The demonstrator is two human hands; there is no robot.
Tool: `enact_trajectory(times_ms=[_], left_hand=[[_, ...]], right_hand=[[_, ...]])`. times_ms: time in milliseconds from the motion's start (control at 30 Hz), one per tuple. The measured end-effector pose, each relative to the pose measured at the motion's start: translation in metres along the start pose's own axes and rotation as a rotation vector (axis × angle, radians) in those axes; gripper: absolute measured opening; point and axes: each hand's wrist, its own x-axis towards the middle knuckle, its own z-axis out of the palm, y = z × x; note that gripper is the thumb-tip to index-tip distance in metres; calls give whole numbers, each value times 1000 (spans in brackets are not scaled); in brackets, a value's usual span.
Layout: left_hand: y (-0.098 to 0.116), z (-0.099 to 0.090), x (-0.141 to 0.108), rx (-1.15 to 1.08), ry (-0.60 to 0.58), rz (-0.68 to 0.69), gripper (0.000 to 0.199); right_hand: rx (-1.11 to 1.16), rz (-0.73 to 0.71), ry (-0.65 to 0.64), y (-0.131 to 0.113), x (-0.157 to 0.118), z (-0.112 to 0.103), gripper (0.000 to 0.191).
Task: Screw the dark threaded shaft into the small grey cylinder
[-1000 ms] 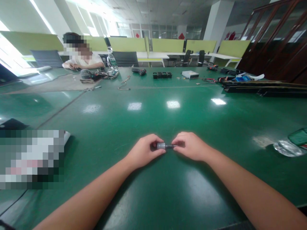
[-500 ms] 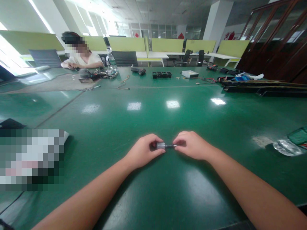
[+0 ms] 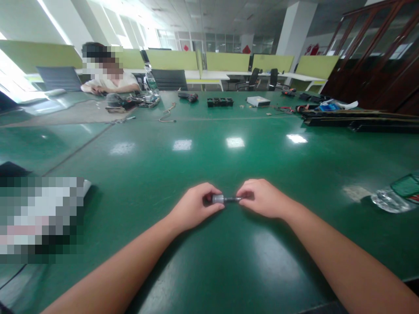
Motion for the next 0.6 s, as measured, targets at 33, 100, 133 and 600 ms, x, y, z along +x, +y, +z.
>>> enact_trajectory(times_ms=[33, 100, 133, 600], left_hand=[[0, 0, 0, 2, 0, 2, 23], [0, 1, 0, 6, 1, 5, 24], [-1, 1, 0, 6, 2, 7, 24], [2, -1, 0, 5, -4, -12, 23]], right_hand=[[0, 2, -2, 0, 0, 0, 11], [-2, 1, -4, 1, -1, -1, 12], [-5, 1, -7, 2, -1, -1, 12], [-56, 52, -39, 4, -3, -8, 11]])
